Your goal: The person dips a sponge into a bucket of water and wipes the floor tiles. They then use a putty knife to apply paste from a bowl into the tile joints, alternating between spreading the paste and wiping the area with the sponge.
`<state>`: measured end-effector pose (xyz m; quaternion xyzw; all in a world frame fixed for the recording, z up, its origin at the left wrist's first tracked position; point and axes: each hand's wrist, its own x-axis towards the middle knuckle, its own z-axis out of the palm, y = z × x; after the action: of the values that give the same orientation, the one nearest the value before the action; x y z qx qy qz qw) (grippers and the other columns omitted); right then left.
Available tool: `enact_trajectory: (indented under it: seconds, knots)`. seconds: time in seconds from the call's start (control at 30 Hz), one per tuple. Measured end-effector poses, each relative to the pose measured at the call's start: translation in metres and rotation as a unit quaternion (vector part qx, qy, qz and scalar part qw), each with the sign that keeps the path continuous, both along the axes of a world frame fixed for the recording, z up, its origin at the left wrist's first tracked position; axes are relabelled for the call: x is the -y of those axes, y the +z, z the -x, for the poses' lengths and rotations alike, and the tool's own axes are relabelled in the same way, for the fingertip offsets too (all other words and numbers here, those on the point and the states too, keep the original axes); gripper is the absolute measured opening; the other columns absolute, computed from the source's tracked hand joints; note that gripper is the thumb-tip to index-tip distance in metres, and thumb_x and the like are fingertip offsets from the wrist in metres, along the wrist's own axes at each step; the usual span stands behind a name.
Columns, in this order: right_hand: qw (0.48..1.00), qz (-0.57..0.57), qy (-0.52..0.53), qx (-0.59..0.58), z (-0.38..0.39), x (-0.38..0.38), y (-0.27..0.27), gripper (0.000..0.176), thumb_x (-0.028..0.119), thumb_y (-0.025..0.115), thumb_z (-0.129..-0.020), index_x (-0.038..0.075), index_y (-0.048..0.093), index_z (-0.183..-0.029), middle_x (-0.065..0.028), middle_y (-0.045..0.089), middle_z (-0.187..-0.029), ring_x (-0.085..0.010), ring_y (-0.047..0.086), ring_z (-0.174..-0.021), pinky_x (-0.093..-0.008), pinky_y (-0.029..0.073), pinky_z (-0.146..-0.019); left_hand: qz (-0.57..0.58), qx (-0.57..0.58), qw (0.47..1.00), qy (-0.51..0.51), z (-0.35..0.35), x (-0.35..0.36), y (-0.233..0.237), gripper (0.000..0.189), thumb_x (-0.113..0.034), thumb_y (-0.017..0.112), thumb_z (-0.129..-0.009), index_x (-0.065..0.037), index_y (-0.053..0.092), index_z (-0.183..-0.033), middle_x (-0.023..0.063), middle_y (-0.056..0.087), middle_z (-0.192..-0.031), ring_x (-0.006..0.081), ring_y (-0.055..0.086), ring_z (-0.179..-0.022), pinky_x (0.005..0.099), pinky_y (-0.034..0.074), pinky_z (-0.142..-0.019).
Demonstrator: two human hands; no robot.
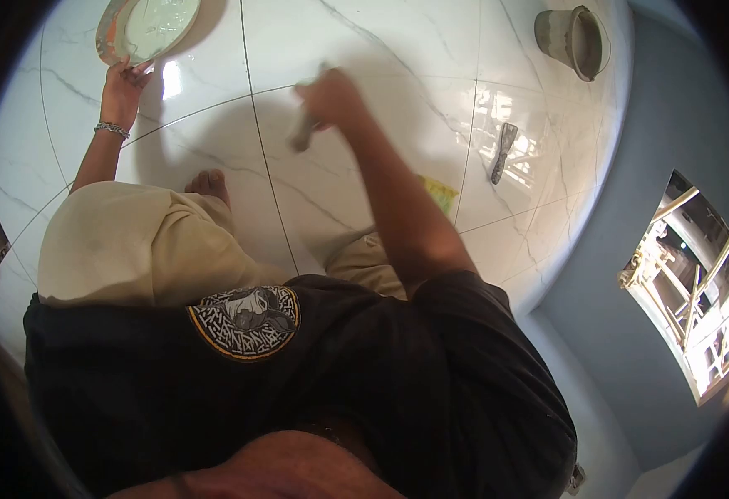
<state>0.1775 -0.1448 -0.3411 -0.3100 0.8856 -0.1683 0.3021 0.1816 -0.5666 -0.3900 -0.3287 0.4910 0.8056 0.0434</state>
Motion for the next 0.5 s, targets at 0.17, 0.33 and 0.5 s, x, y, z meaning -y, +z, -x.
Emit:
enact_trajectory:
  seconds: [0.17, 0.33, 0.5]
  knots:
    - [0.894, -0.02, -0.28, 0.348, -0.052, 0.098, 0.088, 0.041, 0.025, 0.067, -0.083, -0.014, 0.062, -0.093, -0.0256, 0.069, -0.077, -0.0319, 0.072, -0.065, -0.0414, 0.059, -0.059, -0.005, -0.014, 1.0, -0.004, 0.0, 0.005, -0.004, 0.037, -0.026, 0.063, -0.093, -0.005, 0.044, -0.118, 0.0089, 0.057, -0.113, 0.0253, 0.061, -0.109, 0.0452, 0.047, -0.096]
    - [0.977, -0.034, -0.148, 0.152, -0.082, 0.074, 0.088, 0.061, 0.026, 0.06, -0.086, 0.003, 0.048, -0.142, -0.0222, 0.067, -0.104, -0.0357, 0.068, -0.094, -0.0443, 0.055, -0.083, -0.02, -0.026, 0.999, -0.009, -0.001, 0.008, -0.011, 0.041, -0.026, 0.065, -0.092, -0.005, 0.041, -0.117, 0.0077, 0.056, -0.11, 0.0253, 0.062, -0.109, 0.0455, 0.048, -0.095]
    - [0.979, -0.131, -0.144, 0.063, -0.095, 0.046, 0.07, 0.069, 0.027, 0.061, -0.092, 0.011, 0.034, -0.153, -0.0192, 0.063, -0.109, -0.0369, 0.068, -0.089, -0.0465, 0.056, -0.08, -0.004, -0.034, 0.999, -0.016, 0.0, 0.004, -0.002, 0.042, -0.026, 0.066, -0.092, -0.005, 0.041, -0.117, 0.007, 0.055, -0.108, 0.0241, 0.063, -0.108, 0.0439, 0.049, -0.094]
